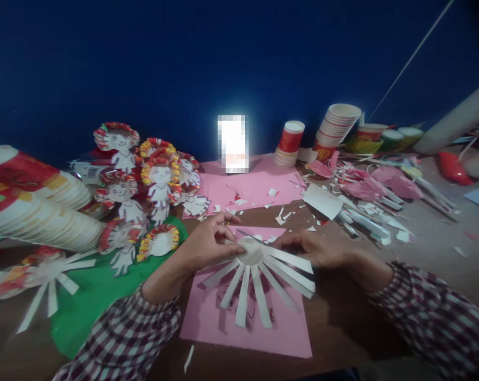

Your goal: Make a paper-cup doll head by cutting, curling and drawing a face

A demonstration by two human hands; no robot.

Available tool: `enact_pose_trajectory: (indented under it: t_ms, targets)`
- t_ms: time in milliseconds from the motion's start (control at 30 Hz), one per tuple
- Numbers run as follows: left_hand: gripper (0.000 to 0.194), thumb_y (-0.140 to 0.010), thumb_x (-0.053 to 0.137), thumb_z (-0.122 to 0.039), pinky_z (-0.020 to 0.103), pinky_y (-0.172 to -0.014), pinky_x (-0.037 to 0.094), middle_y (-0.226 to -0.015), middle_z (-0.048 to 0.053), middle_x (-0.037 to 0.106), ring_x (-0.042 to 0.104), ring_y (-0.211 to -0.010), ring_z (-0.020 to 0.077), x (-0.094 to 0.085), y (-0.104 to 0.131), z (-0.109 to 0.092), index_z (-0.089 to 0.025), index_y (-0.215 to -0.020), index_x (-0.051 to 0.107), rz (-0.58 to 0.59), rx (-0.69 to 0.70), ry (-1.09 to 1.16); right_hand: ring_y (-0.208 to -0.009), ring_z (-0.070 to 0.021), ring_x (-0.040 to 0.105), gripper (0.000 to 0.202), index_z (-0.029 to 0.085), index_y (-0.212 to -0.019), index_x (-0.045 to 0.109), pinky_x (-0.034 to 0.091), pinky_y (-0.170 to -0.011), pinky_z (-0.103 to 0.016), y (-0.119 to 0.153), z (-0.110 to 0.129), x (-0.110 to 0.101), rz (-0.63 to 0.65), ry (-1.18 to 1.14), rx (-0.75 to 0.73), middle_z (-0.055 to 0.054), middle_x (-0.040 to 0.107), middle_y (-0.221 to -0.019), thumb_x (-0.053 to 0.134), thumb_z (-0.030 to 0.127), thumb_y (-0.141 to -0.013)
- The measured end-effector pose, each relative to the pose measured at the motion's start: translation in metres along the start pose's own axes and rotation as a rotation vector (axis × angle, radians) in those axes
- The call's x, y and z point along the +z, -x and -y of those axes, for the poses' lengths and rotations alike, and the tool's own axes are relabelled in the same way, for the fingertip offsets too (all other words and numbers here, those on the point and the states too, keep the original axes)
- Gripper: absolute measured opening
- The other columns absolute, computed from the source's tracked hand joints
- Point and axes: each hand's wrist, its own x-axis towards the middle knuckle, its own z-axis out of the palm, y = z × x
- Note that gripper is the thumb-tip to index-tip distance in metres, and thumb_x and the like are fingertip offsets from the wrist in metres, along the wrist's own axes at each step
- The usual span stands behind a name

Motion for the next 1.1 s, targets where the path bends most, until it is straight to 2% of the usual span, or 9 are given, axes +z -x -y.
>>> enact_pose_trajectory:
  t_ms: [267, 367, 533, 733, 933, 1100]
  targets:
    - [0.054, -0.067, 0.077, -0.037, 0.028, -0.070, 0.048, -0.081, 0.001, 0.066, 0.065, -0.077, 0.0169, 0.0004, -0.0008, 0.0026, -0.020, -0.112, 0.053, -0.039, 0.014, -0.034, -0.076, -0.0145, 0.062, 0.033, 0.013, -0.102, 0.067, 0.049, -0.067, -0.024, -0.0013, -0.0045, 0.0008, -0.013, -0.036, -0.012, -0.006, 0.069, -0.092, 0.066, 0.039, -0.082]
    - [0.057, -0.066, 0.077, -0.038, 0.029, -0.069, 0.049, -0.078, 0.000, 0.065, 0.065, -0.074, 0.0170, -0.0001, -0.0009, 0.0036, -0.020, -0.113, 0.052, -0.042, 0.007, -0.047, -0.078, -0.0148, 0.062, 0.031, 0.014, -0.104, 0.068, 0.049, -0.069, -0.024, -0.0009, -0.0071, 0.0005, -0.024, -0.043, -0.007, -0.006, 0.069, -0.096, 0.065, 0.036, -0.082]
    - [0.058, -0.066, 0.078, -0.041, 0.030, -0.072, 0.049, -0.084, 0.002, 0.066, 0.066, -0.079, 0.0184, -0.0010, -0.0012, 0.0055, -0.020, -0.113, 0.052, -0.048, 0.001, -0.058, -0.077, -0.0145, 0.061, 0.028, 0.014, -0.104, 0.068, 0.048, -0.069, -0.024, -0.0004, -0.0074, -0.0006, -0.026, -0.051, 0.015, -0.004, 0.069, -0.094, 0.065, 0.031, -0.082]
    - [0.059, -0.065, 0.078, -0.040, 0.031, -0.074, 0.049, -0.086, 0.002, 0.066, 0.066, -0.081, 0.0188, -0.0015, -0.0009, 0.0055, -0.020, -0.113, 0.051, -0.047, 0.000, -0.041, -0.073, -0.0130, 0.059, 0.027, 0.016, -0.100, 0.069, 0.046, -0.066, -0.022, -0.0007, -0.0050, 0.0002, -0.019, -0.061, 0.024, -0.002, 0.068, -0.090, 0.065, 0.036, -0.082]
    - [0.067, -0.065, 0.078, -0.037, 0.027, -0.065, 0.047, -0.079, -0.001, 0.064, 0.063, -0.072, 0.0161, -0.0020, 0.0001, 0.0056, -0.021, -0.119, 0.043, -0.026, -0.019, 0.001, -0.070, -0.0117, 0.058, 0.027, 0.015, -0.096, 0.070, 0.045, -0.065, -0.022, -0.0024, -0.0041, 0.0026, -0.028, -0.061, 0.016, -0.001, 0.068, -0.086, 0.065, 0.038, -0.083]
    - [0.066, -0.065, 0.078, -0.039, 0.028, -0.066, 0.047, -0.080, 0.000, 0.065, 0.064, -0.073, 0.0170, -0.0033, -0.0010, 0.0051, -0.019, -0.118, 0.043, -0.023, -0.042, -0.050, -0.069, -0.0124, 0.060, 0.032, 0.016, -0.103, 0.070, 0.047, -0.064, -0.022, -0.0022, -0.0047, 0.0018, -0.037, -0.030, 0.050, -0.003, 0.070, -0.089, 0.065, 0.041, -0.083]
